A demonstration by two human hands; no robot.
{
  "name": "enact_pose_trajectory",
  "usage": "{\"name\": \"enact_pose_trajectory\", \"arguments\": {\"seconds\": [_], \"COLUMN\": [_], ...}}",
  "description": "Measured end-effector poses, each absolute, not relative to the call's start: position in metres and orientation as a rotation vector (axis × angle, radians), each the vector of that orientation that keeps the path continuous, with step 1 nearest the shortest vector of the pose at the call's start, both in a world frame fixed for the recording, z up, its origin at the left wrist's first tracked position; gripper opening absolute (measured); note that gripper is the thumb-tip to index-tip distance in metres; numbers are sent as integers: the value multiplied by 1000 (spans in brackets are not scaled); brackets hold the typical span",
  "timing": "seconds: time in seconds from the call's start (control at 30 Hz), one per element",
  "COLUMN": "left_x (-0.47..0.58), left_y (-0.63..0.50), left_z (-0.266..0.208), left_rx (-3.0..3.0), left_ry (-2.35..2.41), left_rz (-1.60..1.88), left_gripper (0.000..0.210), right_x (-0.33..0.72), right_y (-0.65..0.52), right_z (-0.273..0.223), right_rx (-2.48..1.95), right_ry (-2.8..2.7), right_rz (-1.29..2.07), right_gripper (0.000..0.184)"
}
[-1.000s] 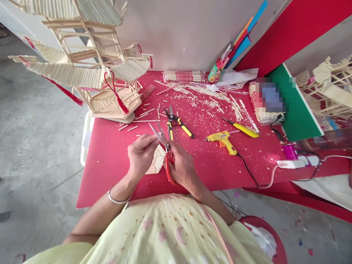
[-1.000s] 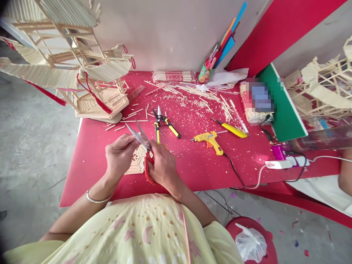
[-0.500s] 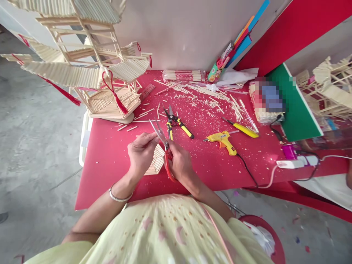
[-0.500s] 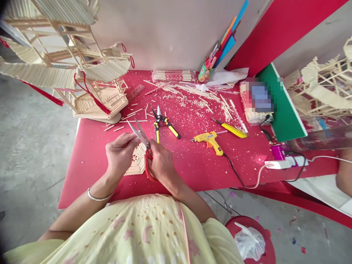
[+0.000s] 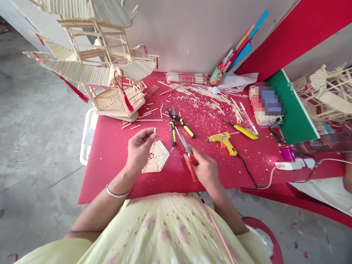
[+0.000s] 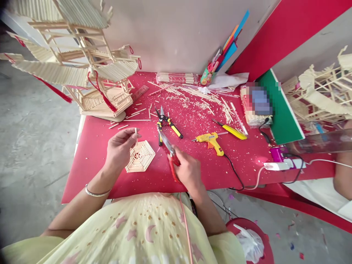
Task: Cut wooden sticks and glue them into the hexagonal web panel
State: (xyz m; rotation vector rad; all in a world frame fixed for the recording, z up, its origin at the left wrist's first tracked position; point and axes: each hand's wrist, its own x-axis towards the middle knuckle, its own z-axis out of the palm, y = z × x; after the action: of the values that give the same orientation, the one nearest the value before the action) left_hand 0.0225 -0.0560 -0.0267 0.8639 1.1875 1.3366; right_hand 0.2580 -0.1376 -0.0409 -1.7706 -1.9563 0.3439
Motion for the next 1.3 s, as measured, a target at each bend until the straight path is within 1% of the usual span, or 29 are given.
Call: {"name": "enact_pose_trajectory", "arguments": {"seconds": [0.07,0.17,0.27,0.37,0.43,0.5,0.63,0.8,0.9,1.0,1.17,1.23,1.3], "left_x": [16,10,7,7,10,14,22,24,23,22,34,42,50], "left_y": [-56,-56,-59,-65,-71,-76,-85,-87,-86,-82,-73,-70,-68], "left_z": [-25,-24,-24,-25,-26,-27,-24,-19,-20,-22,-21,-20,-20], "left_rx": [856,867,874,867,868,864,863,894,839,805,847,873,896], "left_ry": [1097,1027,1021,1046,1070,1085,1082,1096,1115,1111,1064,1023,987], "left_rz": [1312,1299,1311,1307,1276,1252,1232,1237,1227,1229,1177,1133,1074], "left_gripper": [26,34,37,33,33,33,32,29,30,31,30,30,28], "right_x": [287,322,336,323,302,276,236,229,240,256,275,280,289], "right_y": [-158,-183,-194,-189,-180,-169,-146,-133,-137,-147,-166,-170,-168], "right_z": [-43,-49,-51,-43,-33,-24,-10,-7,-12,-23,-42,-41,-34], "right_rx": [-1841,-1954,-1994,-1918,-1806,-1693,-1607,-1639,-1673,-1800,-2014,-2024,-1982], "right_ry": [-2035,-2108,-2126,-2075,-2030,-2012,-2107,-2180,-2136,-2075,-2107,-2154,-2203], "right_rz": [249,147,71,161,279,323,213,116,138,216,196,196,261], "right_gripper": [48,50,54,59,65,67,59,61,58,54,60,61,58]}}
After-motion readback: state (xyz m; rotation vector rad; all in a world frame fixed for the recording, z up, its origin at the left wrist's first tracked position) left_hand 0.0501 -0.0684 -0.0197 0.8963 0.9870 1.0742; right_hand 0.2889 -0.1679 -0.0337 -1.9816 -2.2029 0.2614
